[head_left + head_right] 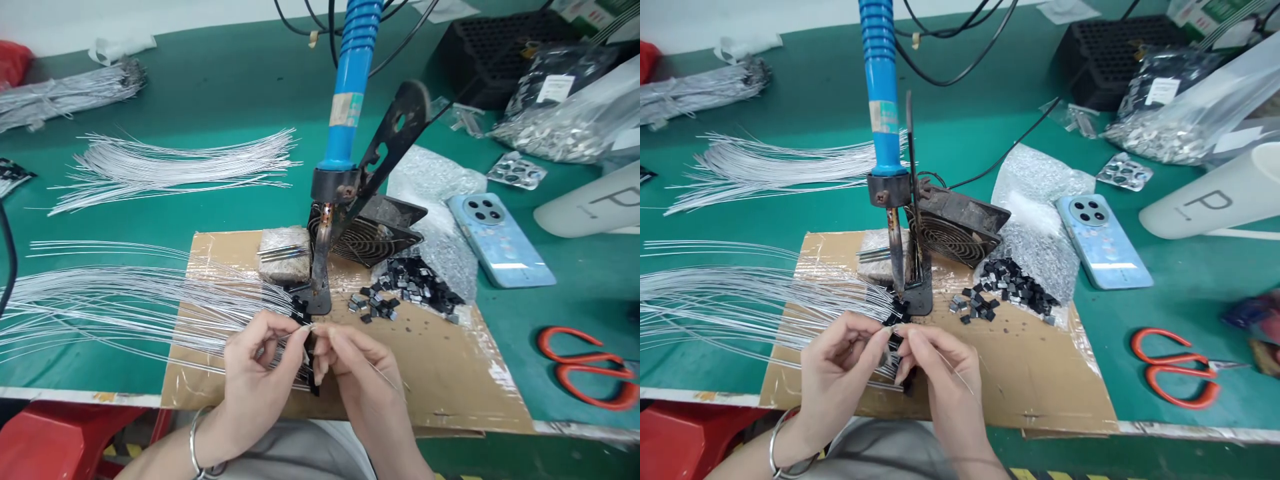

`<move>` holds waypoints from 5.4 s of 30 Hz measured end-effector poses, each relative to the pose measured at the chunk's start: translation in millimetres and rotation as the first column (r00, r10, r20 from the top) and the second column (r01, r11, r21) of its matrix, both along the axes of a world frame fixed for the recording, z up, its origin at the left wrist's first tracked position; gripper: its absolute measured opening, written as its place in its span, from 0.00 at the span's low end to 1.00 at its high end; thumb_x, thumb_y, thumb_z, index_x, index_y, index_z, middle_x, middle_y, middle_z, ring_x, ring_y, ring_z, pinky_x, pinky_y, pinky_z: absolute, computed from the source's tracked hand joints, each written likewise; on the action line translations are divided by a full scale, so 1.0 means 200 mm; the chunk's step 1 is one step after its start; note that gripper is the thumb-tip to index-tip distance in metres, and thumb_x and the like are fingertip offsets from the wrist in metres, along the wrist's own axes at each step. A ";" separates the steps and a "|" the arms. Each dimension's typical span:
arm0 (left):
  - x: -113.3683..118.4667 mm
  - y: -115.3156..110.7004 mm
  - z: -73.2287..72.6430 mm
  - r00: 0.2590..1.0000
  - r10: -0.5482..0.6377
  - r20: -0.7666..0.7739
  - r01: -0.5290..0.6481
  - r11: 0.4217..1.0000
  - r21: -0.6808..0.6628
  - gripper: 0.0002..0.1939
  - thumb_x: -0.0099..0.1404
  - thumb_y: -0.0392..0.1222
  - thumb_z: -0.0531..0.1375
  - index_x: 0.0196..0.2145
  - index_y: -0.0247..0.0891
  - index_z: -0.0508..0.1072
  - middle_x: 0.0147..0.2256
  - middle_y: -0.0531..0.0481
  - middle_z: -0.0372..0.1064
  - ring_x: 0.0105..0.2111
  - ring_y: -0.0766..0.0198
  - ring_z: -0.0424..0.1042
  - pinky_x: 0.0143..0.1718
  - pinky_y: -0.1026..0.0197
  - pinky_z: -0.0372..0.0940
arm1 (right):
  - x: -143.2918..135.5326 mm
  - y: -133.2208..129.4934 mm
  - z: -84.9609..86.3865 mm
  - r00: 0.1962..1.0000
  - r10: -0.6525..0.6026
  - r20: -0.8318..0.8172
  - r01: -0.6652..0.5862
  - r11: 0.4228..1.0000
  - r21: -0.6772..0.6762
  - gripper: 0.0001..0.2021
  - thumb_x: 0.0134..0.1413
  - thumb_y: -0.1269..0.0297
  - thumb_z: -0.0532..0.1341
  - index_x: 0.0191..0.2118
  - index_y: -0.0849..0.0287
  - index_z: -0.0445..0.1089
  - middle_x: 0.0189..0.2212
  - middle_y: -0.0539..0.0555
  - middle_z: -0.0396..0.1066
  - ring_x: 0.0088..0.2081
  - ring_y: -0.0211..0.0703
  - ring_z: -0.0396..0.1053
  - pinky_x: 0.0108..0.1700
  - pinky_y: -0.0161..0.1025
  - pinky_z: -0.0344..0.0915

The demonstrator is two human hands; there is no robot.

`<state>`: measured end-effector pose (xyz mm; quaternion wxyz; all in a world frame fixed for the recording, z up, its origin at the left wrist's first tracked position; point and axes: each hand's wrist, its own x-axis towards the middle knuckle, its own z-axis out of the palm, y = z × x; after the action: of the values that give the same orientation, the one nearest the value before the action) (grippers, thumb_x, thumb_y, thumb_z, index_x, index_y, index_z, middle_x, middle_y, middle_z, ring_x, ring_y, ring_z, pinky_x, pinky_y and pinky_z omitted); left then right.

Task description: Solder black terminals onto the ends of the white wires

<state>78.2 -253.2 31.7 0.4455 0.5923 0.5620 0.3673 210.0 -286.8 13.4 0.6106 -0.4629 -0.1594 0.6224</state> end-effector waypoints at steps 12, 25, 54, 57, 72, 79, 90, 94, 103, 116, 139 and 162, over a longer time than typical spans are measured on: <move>0.00 0.09 0.07 0.999 0.005 0.042 0.001 0.988 -0.152 0.06 0.61 0.39 0.63 0.29 0.35 0.77 0.22 0.51 0.70 0.20 0.70 0.61 0.20 0.68 0.57 | 0.41 -0.02 -0.13 0.054 -0.192 0.980 -0.168 0.966 0.198 0.05 0.58 0.66 0.67 0.39 0.58 0.79 0.27 0.51 0.73 0.26 0.38 0.68 0.32 0.37 0.69; 0.00 0.10 0.09 0.998 -0.019 0.067 0.030 0.986 -0.162 0.06 0.60 0.38 0.64 0.28 0.35 0.77 0.23 0.51 0.72 0.20 0.71 0.62 0.20 0.69 0.56 | 0.42 -0.06 -0.13 0.271 0.105 0.957 -0.007 0.994 -0.107 0.12 0.56 0.52 0.64 0.33 0.56 0.76 0.21 0.49 0.72 0.20 0.37 0.69 0.25 0.35 0.70; 0.00 0.11 0.13 0.971 -0.135 0.199 0.182 0.954 -0.240 0.05 0.64 0.36 0.64 0.29 0.36 0.76 0.33 0.47 0.78 0.31 0.64 0.73 0.31 0.65 0.66 | 0.00 0.04 0.11 0.921 -0.094 0.378 0.130 0.989 -0.071 0.05 0.52 0.61 0.70 0.30 0.56 0.80 0.18 0.46 0.71 0.16 0.31 0.65 0.19 0.29 0.65; 0.00 0.11 0.13 0.972 -0.138 0.188 0.182 0.954 -0.238 0.06 0.64 0.36 0.64 0.28 0.36 0.76 0.33 0.47 0.78 0.31 0.64 0.73 0.31 0.65 0.66 | 0.01 0.03 0.10 0.915 -0.089 0.395 0.122 0.991 -0.061 0.05 0.53 0.61 0.70 0.30 0.55 0.80 0.18 0.46 0.71 0.16 0.31 0.65 0.19 0.29 0.66; 0.01 0.14 0.12 0.979 -0.145 0.142 0.178 0.949 -0.260 0.06 0.63 0.35 0.64 0.27 0.36 0.75 0.33 0.47 0.78 0.30 0.65 0.74 0.30 0.65 0.65 | 0.04 0.01 0.04 0.797 -0.144 0.587 0.060 0.985 0.160 0.14 0.67 0.57 0.57 0.44 0.53 0.80 0.25 0.49 0.63 0.26 0.37 0.62 0.28 0.36 0.62; 0.02 0.17 0.10 0.985 -0.139 0.103 0.159 0.960 -0.230 0.06 0.61 0.34 0.63 0.26 0.36 0.75 0.31 0.47 0.78 0.26 0.67 0.69 0.26 0.65 0.61 | 0.09 -0.02 0.04 0.782 -0.091 0.617 0.082 0.996 0.044 0.12 0.69 0.56 0.52 0.52 0.50 0.66 0.22 0.44 0.66 0.24 0.40 0.61 0.29 0.37 0.58; 0.04 0.22 0.11 0.991 -0.125 0.047 0.133 0.958 -0.253 0.05 0.61 0.36 0.63 0.27 0.37 0.74 0.33 0.48 0.78 0.29 0.64 0.73 0.27 0.64 0.61 | 0.10 0.04 0.12 0.678 -0.119 0.726 0.006 0.988 0.156 0.11 0.63 0.65 0.59 0.28 0.54 0.63 0.42 0.53 0.73 0.48 0.46 0.69 0.50 0.42 0.62; 0.05 0.23 0.13 0.992 -0.105 0.070 0.120 0.957 -0.263 0.06 0.60 0.37 0.62 0.26 0.36 0.73 0.32 0.47 0.78 0.29 0.64 0.73 0.28 0.64 0.63 | 0.09 0.05 0.12 0.740 -0.079 0.668 -0.013 0.991 0.133 0.10 0.61 0.66 0.63 0.27 0.55 0.66 0.45 0.55 0.78 0.50 0.47 0.74 0.53 0.43 0.66; 0.06 0.26 0.15 0.997 -0.075 0.032 0.080 0.959 -0.271 0.04 0.58 0.35 0.63 0.26 0.36 0.74 0.32 0.48 0.78 0.30 0.63 0.74 0.29 0.64 0.65 | 0.07 0.09 0.14 0.753 -0.092 0.652 0.041 0.995 0.093 0.11 0.59 0.66 0.64 0.26 0.54 0.65 0.42 0.54 0.80 0.47 0.46 0.76 0.52 0.42 0.69; 0.05 0.28 0.16 0.997 -0.058 0.050 0.070 0.955 -0.289 0.04 0.60 0.36 0.64 0.27 0.36 0.74 0.34 0.49 0.79 0.33 0.62 0.75 0.32 0.63 0.65 | 0.06 0.12 0.15 0.767 -0.120 0.631 0.072 0.992 0.101 0.12 0.58 0.66 0.65 0.24 0.52 0.66 0.41 0.48 0.80 0.44 0.42 0.77 0.49 0.38 0.71; 0.05 0.26 0.16 0.998 -0.049 0.025 0.054 0.969 -0.241 0.04 0.59 0.35 0.63 0.27 0.37 0.74 0.33 0.50 0.79 0.31 0.65 0.73 0.30 0.65 0.64 | 0.06 0.11 0.14 0.786 -0.131 0.605 0.078 0.991 0.113 0.11 0.56 0.66 0.66 0.25 0.53 0.67 0.42 0.49 0.80 0.44 0.42 0.77 0.49 0.37 0.70; 0.06 0.25 0.18 0.999 -0.051 0.016 0.054 0.973 -0.226 0.04 0.59 0.35 0.62 0.27 0.37 0.74 0.30 0.48 0.76 0.37 0.56 0.77 0.37 0.59 0.69 | 0.06 0.09 0.12 0.720 -0.143 0.679 0.049 0.987 0.155 0.09 0.56 0.65 0.67 0.27 0.54 0.68 0.42 0.54 0.80 0.46 0.48 0.77 0.50 0.44 0.69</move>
<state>90.7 -202.4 67.0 0.5225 0.5504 0.5821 0.2919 222.3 -267.8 38.1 0.5673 -0.6287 -0.3891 0.3626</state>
